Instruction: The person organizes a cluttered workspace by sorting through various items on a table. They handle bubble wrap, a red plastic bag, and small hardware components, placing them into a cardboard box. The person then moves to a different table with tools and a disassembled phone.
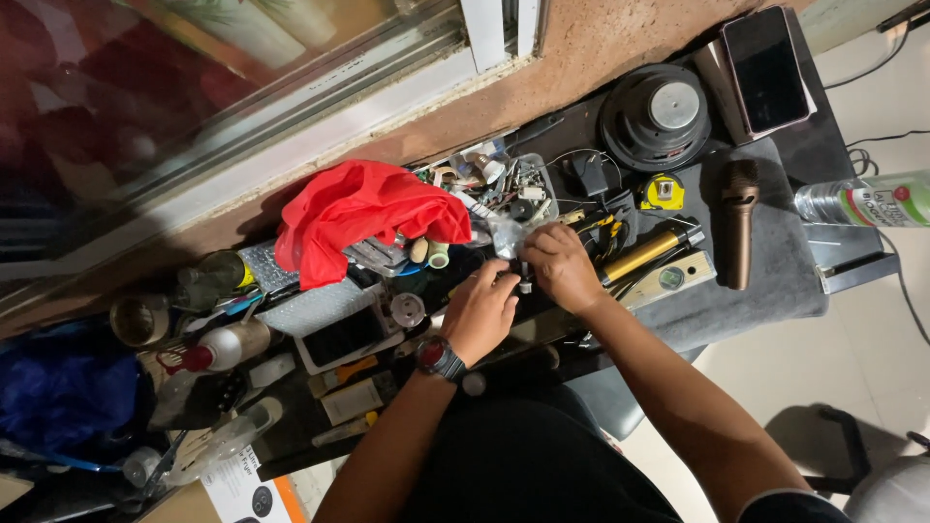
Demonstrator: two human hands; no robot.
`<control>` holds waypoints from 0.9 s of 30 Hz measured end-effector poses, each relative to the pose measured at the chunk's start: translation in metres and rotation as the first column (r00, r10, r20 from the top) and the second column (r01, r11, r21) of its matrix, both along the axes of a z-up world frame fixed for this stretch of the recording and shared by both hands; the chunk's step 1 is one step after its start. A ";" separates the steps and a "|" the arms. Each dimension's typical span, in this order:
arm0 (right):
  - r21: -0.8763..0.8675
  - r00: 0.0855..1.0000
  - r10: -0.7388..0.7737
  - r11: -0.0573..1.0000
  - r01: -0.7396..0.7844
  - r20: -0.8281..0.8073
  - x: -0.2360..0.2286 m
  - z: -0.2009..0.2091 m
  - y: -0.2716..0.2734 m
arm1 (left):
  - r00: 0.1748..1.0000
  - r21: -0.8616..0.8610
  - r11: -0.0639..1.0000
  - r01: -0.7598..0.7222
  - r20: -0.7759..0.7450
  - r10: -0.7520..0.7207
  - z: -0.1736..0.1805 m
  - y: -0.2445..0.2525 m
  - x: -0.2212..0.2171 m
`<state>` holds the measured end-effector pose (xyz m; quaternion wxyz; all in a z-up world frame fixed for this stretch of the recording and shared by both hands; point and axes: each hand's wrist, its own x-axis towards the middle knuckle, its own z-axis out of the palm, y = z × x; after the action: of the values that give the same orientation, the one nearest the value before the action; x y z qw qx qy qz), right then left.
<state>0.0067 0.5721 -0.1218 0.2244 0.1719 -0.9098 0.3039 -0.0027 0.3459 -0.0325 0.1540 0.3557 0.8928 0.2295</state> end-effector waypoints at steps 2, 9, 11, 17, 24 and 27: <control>0.000 1.000 0.006 1.000 -0.006 -0.001 0.001 0.002 -0.001 | 1.000 -0.004 1.000 -0.008 0.013 0.008 0.008 0.001 -0.002; -0.041 0.999 0.033 0.999 -0.033 0.003 -0.001 -0.011 -0.001 | 0.994 -0.046 0.998 -0.051 0.098 0.055 0.023 0.004 -0.003; -0.006 0.999 0.022 1.000 -0.022 0.023 -0.003 -0.025 0.002 | 0.992 -0.057 0.997 -0.052 0.115 0.059 0.025 0.003 -0.004; -0.004 0.994 -0.026 1.000 0.026 0.103 -0.017 0.000 -0.001 | 0.990 -0.092 0.995 -0.037 0.133 0.049 0.024 0.002 -0.005; -0.004 0.994 -0.003 1.000 0.003 0.111 -0.009 0.039 -0.013 | 0.993 -0.068 0.997 -0.041 -0.116 0.032 -0.011 0.000 -0.003; 0.014 0.993 -0.046 0.999 0.045 0.112 -0.006 0.011 -0.016 | 0.981 -0.089 0.995 -0.046 -0.191 0.028 0.012 0.006 -0.010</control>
<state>0.0003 0.5564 -0.1103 0.1791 0.1350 -0.9264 0.3026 -0.0129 0.3521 -0.0200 0.0806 0.3517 0.9196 0.1556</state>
